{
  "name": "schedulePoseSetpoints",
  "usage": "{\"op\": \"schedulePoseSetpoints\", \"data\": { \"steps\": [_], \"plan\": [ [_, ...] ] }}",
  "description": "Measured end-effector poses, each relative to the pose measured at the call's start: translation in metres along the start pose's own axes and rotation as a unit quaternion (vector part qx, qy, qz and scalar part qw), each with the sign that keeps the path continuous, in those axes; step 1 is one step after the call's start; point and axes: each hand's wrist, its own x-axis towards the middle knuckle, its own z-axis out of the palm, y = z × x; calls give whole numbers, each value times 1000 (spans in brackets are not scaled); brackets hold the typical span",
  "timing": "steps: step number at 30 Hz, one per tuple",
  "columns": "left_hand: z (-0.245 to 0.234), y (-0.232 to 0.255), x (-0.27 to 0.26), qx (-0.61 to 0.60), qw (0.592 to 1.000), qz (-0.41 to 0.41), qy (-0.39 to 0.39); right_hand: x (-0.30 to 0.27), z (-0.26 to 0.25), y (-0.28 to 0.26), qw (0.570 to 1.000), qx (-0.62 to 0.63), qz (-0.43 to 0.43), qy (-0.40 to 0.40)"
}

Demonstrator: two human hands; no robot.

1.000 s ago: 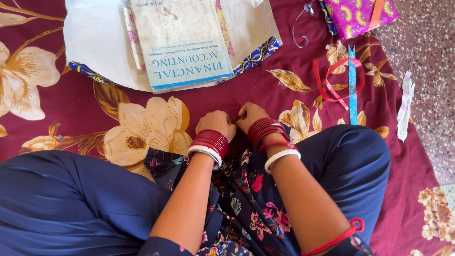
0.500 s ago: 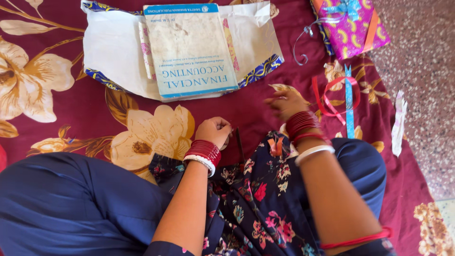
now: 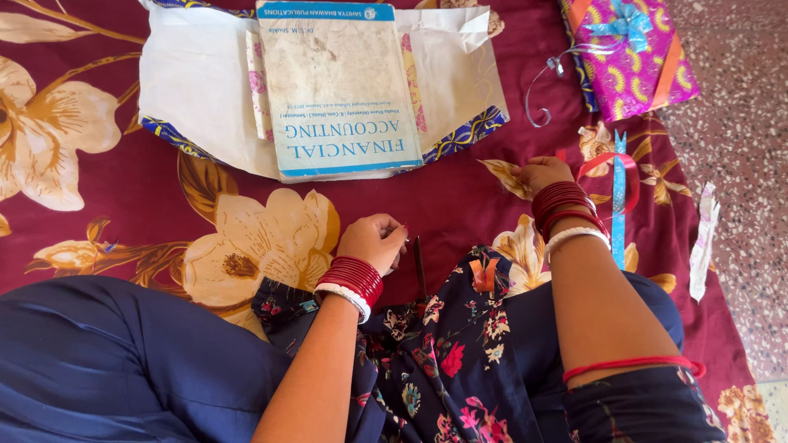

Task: The person wraps a book with yellow floral paper, smoothing the edges and folding the paper around the cover. They then flip the book over and continue wrapping the other side, using tape to secure the paper. The person also handles a roll of tape and a small knife to cut it.

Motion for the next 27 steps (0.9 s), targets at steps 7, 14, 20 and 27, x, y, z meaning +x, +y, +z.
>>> {"op": "schedulePoseSetpoints", "data": {
  "steps": [7, 14, 20, 27],
  "plan": [
    [1, 1, 1, 20, 1000, 3, 11, -1, 14, 6, 993, -67, -42, 87],
    [2, 0, 2, 30, 999, 6, 16, -11, 25, 3, 981, -134, -55, 133],
    [2, -2, 4, 29, 999, 11, 16, -28, 34, -6, 975, -126, -129, 128],
    [2, -1, 3, 26, 999, 18, 15, -38, 33, -5, 957, -154, -177, 173]
  ]
}}
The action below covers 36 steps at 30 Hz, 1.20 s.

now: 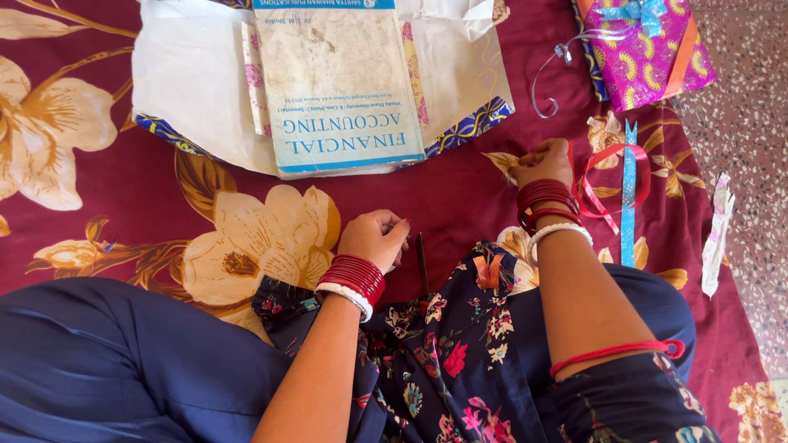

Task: The person wraps a book with yellow floral paper, smoothing the edges and folding the paper around the cover. They then flip the book over and continue wrapping the other side, using tape to secure the paper. The person also handles a roll of tape and a small knife to cut it.

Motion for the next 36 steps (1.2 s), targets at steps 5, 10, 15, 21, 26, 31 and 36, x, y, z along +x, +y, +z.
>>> {"op": "schedulePoseSetpoints", "data": {
  "steps": [5, 10, 15, 21, 26, 31, 36],
  "plan": [
    [0, 0, -1, -34, 999, 6, -6, 6, 8, 7, 992, 94, 29, 84],
    [1, -8, 1, -65, 998, -9, -18, -9, -7, -20, 982, 128, -128, 53],
    [11, -18, -1, -201, 979, 23, -38, -92, -4, -70, 936, 249, -172, -180],
    [18, -22, -11, -69, 991, 117, -7, -174, -22, -108, 951, 88, -224, -196],
    [21, -23, -19, 15, 988, 153, 12, -178, -28, -116, 944, 72, -210, -243],
    [19, -15, -26, 36, 990, 139, 16, -178, -25, -115, 950, 45, -185, -247],
    [20, -10, -32, 30, 989, 139, 27, -177, -22, -112, 953, 55, -189, -231]
  ]
}}
